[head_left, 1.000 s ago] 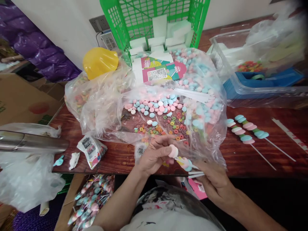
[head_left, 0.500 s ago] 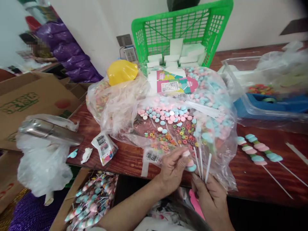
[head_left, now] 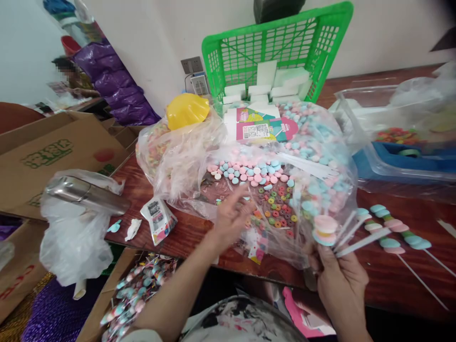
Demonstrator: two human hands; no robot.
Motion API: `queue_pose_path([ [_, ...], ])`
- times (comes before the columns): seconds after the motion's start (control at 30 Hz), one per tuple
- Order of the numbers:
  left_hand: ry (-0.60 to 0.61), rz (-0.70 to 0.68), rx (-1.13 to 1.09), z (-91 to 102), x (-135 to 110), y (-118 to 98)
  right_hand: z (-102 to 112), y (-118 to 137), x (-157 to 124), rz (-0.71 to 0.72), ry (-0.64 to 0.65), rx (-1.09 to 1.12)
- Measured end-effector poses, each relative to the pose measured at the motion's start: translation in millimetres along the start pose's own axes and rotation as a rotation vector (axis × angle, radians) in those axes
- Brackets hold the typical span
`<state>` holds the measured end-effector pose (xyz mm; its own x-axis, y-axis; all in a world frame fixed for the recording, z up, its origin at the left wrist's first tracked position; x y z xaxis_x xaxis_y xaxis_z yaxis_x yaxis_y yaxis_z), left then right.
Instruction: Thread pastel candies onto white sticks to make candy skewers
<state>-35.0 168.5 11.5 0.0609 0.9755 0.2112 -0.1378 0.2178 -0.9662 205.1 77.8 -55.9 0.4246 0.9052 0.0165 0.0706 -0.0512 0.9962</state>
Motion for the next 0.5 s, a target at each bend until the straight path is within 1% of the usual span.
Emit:
queue_pose_path([
  [0.03,-0.005,-0.066,0.156,9.8,14,-3,4,0,3,-0.013,-0.033,0.061],
  [0.07,0.005,-0.139,0.316,13.8,26,-7,5,1,6,-0.015,-0.050,0.098],
  [0.1,0.042,-0.200,0.448,10.6,37,-9,4,1,8,-0.013,-0.056,0.110],
  [0.13,0.089,-0.254,0.553,2.1,47,-11,1,-1,10,-0.017,-0.048,0.104],
  [0.17,0.159,-0.294,0.635,-12.1,54,-11,-4,-4,12,-0.030,-0.033,0.092],
  [0.2,0.251,-0.310,0.718,-30.5,59,-8,-8,-8,13,-0.048,-0.025,0.090],
  [0.27,0.445,-0.292,0.879,-69.8,63,5,-13,-17,16,-0.092,-0.033,0.141],
  [0.33,0.569,-0.256,1.011,-99.4,67,18,-12,-24,18,-0.143,-0.070,0.219],
  [0.4,0.609,-0.246,1.098,-116.4,71,25,-10,-29,20,-0.193,-0.087,0.247],
  [0.47,0.635,-0.245,1.153,-123.9,74,30,-9,-31,20,-0.232,-0.077,0.248],
  [0.5,0.655,-0.241,1.178,-124.7,73,33,-9,-32,20,-0.243,-0.068,0.246],
])
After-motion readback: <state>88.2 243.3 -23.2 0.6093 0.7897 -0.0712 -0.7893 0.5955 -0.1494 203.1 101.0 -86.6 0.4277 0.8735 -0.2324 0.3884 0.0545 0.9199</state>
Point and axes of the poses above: each hand's wrist, its own x-axis towards the middle knuckle, its own z-axis out of the back of the hand, y = z × x, the point moved 10 cm from there along x, towards the middle knuckle, and after that the axes turned 2 degrees about -x, right-handed, at the moved point
